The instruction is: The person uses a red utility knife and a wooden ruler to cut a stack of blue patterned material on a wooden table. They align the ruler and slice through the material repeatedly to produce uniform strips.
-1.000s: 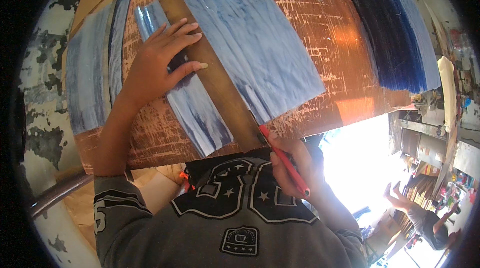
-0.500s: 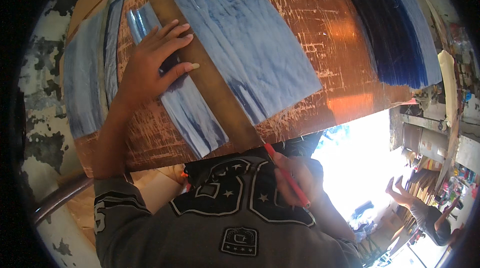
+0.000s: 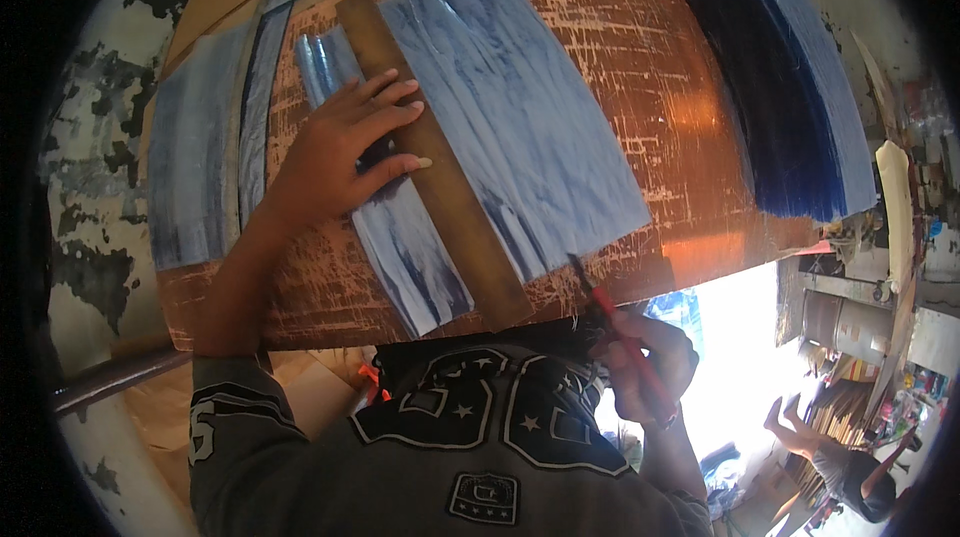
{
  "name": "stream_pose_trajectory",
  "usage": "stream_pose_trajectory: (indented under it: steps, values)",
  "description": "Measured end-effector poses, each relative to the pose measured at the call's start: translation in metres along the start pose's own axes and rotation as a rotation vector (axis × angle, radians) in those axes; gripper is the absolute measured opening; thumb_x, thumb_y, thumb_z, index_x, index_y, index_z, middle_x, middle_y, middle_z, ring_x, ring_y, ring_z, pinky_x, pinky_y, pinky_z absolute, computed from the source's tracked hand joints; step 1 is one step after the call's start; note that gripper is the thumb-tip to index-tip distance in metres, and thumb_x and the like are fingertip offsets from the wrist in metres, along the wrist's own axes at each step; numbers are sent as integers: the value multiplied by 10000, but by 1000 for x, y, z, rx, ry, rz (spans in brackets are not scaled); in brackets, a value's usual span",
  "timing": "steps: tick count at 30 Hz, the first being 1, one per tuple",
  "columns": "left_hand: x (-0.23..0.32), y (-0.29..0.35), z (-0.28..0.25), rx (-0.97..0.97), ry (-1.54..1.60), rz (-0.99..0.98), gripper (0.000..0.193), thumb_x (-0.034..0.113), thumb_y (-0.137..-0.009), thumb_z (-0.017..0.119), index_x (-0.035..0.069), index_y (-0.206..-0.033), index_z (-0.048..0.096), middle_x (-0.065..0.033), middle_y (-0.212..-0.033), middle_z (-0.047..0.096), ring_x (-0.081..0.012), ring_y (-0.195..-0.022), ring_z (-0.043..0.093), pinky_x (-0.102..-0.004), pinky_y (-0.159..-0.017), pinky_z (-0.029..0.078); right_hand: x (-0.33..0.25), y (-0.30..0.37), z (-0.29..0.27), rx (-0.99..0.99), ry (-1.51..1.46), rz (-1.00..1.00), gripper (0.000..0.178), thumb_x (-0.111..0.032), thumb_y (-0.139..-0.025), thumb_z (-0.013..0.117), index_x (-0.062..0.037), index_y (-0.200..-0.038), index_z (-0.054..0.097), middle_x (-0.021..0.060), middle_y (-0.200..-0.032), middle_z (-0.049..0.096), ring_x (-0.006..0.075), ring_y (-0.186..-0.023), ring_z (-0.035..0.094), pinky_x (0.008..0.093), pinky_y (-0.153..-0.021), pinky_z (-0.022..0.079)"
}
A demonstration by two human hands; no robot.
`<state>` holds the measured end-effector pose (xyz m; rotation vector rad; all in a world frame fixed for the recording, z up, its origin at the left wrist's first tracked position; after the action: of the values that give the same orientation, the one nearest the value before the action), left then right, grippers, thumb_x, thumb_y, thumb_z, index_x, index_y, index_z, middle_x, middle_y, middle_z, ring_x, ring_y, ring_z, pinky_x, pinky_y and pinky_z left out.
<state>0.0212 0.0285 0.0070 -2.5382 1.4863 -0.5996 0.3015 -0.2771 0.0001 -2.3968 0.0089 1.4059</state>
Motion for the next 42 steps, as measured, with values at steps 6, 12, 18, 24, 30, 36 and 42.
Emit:
stream_pose_trajectory:
  steps: [6, 12, 18, 24, 30, 36, 42]
  values:
    - [-1, 1, -2, 9, 14, 8, 536, 406, -972, 804, 55, -1370, 729, -138, -1558, 642, -380, -1525, 523, -571, -1291, 370, -13, -64, 4, 47, -51, -57, 334, -233, -1135, 608, 11, -1359, 572, 180, -1017, 759, 171, -709, 732, 289, -642, 555]
    - [-2, 1, -1, 10, 21, 18, 535, 421, -989, 777, 53, -1375, 723, -138, -1552, 647, -369, -1533, 514, -570, -1294, 364, -31, -143, 37, -47, -189, -7, 377, -282, -1138, 625, -10, -1393, 573, 138, -1038, 750, 134, -819, 715, 279, -697, 540]
    - [-2, 5, -1, 9, -9, 16, 544, 462, -1003, 749, 59, -1366, 727, -136, -1545, 652, -352, -1533, 513, -576, -1294, 361, -26, -223, 87, -97, -323, 82, 386, -323, -1142, 629, -26, -1383, 582, 98, -977, 763, 89, -753, 643, 259, -697, 523]
    - [-1, 4, -2, 13, -9, 10, 566, 495, -1002, 740, 60, -1364, 728, -133, -1529, 665, -352, -1529, 516, -586, -1294, 355, -8, -281, 130, -144, -370, 48, 351, -332, -1140, 630, -64, -1364, 591, 80, -937, 775, 92, -700, 648, 251, -622, 497]
    - [-1, 4, -2, 24, -16, 19, 575, 512, -1002, 734, 60, -1357, 730, -134, -1512, 676, -357, -1517, 531, -589, -1286, 365, 11, -314, 170, -183, -481, 22, 370, -360, -1153, 611, -76, -1388, 578, 99, -979, 771, 116, -769, 710, 258, -647, 529]
    - [-3, 5, 0, 42, 8, 28, 582, 523, -1004, 727, 55, -1349, 729, -140, -1508, 677, -366, -1509, 539, -586, -1280, 372, 20, -315, 188, -106, -517, -22, 421, -398, -1159, 600, -67, -1417, 567, 111, -1040, 767, 154, -931, 745, 307, -816, 577]
    - [-3, 5, 1, 41, 1, 26, 585, 528, -1005, 723, 55, -1349, 728, -154, -1495, 681, -384, -1495, 548, -590, -1275, 377, 14, -309, 190, -152, -434, -36, 468, -430, -1155, 602, -58, -1438, 565, 106, -1053, 784, 163, -970, 755, 302, -866, 581]
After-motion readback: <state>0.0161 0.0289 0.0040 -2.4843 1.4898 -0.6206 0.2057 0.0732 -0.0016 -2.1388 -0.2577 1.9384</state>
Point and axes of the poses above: each hand's wrist, its own y-axis away from the middle knuckle, its own z-axis out of the palm, x = y × z, the point moved 4 cm from there along -y, towards the middle knuckle
